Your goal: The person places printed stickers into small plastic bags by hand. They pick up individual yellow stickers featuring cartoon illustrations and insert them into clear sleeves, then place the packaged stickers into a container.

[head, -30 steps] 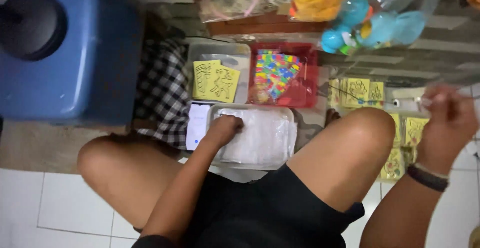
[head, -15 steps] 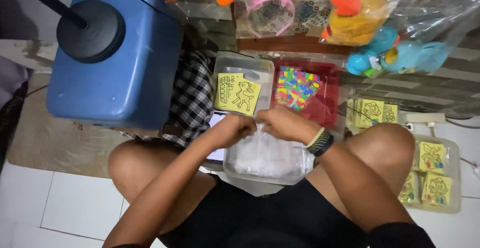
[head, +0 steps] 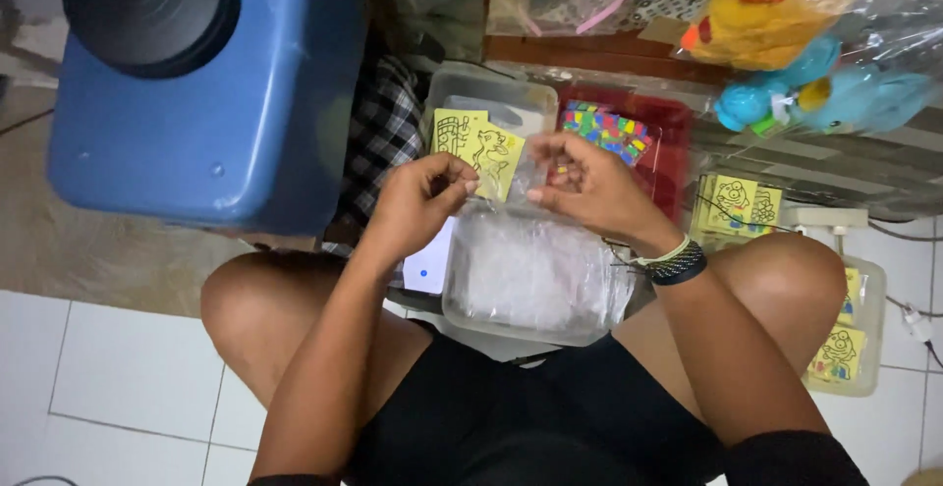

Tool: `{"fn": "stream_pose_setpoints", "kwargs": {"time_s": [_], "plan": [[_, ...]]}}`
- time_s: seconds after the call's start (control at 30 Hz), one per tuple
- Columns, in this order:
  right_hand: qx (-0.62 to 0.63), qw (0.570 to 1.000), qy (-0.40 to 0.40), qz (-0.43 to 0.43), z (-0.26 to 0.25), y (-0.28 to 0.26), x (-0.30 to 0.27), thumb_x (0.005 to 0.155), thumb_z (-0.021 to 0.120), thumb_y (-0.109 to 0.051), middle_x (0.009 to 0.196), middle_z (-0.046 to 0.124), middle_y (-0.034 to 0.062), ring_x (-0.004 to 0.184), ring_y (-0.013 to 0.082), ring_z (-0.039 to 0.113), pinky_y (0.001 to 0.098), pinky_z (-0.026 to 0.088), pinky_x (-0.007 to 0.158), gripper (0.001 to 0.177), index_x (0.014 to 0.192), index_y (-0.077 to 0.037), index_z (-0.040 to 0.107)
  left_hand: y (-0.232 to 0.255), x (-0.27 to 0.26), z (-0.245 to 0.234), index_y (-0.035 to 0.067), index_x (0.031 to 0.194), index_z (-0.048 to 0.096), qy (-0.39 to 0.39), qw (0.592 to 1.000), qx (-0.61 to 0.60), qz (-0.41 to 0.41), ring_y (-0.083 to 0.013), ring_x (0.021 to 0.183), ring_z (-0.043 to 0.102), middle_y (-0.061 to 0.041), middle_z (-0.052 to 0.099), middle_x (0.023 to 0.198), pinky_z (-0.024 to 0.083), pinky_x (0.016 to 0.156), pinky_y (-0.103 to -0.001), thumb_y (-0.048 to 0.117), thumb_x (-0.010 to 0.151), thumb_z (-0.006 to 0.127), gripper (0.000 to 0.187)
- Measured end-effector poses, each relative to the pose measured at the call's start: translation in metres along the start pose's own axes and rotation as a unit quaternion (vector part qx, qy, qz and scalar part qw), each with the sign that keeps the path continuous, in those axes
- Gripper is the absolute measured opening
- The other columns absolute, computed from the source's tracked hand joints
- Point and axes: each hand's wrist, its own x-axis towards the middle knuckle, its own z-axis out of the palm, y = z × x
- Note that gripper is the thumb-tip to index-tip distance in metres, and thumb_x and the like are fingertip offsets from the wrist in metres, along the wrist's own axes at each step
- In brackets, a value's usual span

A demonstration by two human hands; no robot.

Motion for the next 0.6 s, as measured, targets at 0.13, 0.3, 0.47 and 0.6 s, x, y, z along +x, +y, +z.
{"fn": "stream_pose_setpoints", "kwargs": {"time_s": [0.13, 0.3, 0.47, 0.6], "plan": [[0.002, 0.996, -0.04, -0.084, 0.027, -0.012, -0.007, 0.072, 0.094, -0.024, 0.14, 0.056, 0.0213, 0.13, 0.0344, 0.055, 0.0496, 0.044, 0.11, 0.102, 0.156, -0.006, 0.04, -0.006, -0.003, 0.025, 0.007, 0.101, 0.077, -0.013, 0.993, -0.119, 0.016, -0.0146, 0.059, 0.067, -0.007, 0.073, 0.075, 0.057, 0.057, -0.027, 0.006, 0.087, 0.073, 0.015], [0.032, 0.999, 0.035, -0.022, 0.024, -0.001, -0.012, 0.085, 0.083, -0.007, 0.094, 0.078, 0.013, 0.089, 0.022, 0.074, 0.0353, 0.059, 0.086, 0.031, 0.115, -0.003, 0.075, 0.004, -0.005, 0.023, 0.01, 0.099, 0.079, -0.001, 0.995, -0.08, 0.053, -0.0193, 0.061, 0.07, -0.008, 0.074, 0.076, 0.057, 0.057, -0.033, 0.007, 0.085, 0.075, 0.015], [0.083, 0.983, 0.159, -0.029, 0.001, -0.001, -0.005, 0.093, 0.072, -0.002, 0.081, 0.073, 0.0076, 0.073, 0.0114, 0.069, 0.0254, 0.059, 0.071, 0.017, 0.11, -0.002, 0.072, 0.0, 0.002, 0.016, 0.008, 0.1, 0.079, 0.031, 0.991, -0.132, 0.019, -0.0104, 0.061, 0.064, -0.003, 0.069, 0.073, 0.056, 0.058, -0.024, 0.005, 0.085, 0.077, 0.015], [0.07, 0.973, 0.215, -0.047, -0.009, 0.001, -0.005, 0.1, 0.07, -0.007, 0.076, 0.07, 0.008, 0.067, 0.0092, 0.067, 0.0228, 0.058, 0.066, 0.006, 0.104, -0.003, 0.072, 0.002, 0.001, 0.016, 0.006, 0.1, 0.078, 0.019, 0.992, -0.122, 0.018, -0.0127, 0.067, 0.067, -0.005, 0.069, 0.074, 0.058, 0.061, -0.026, 0.005, 0.086, 0.077, 0.014]]}}
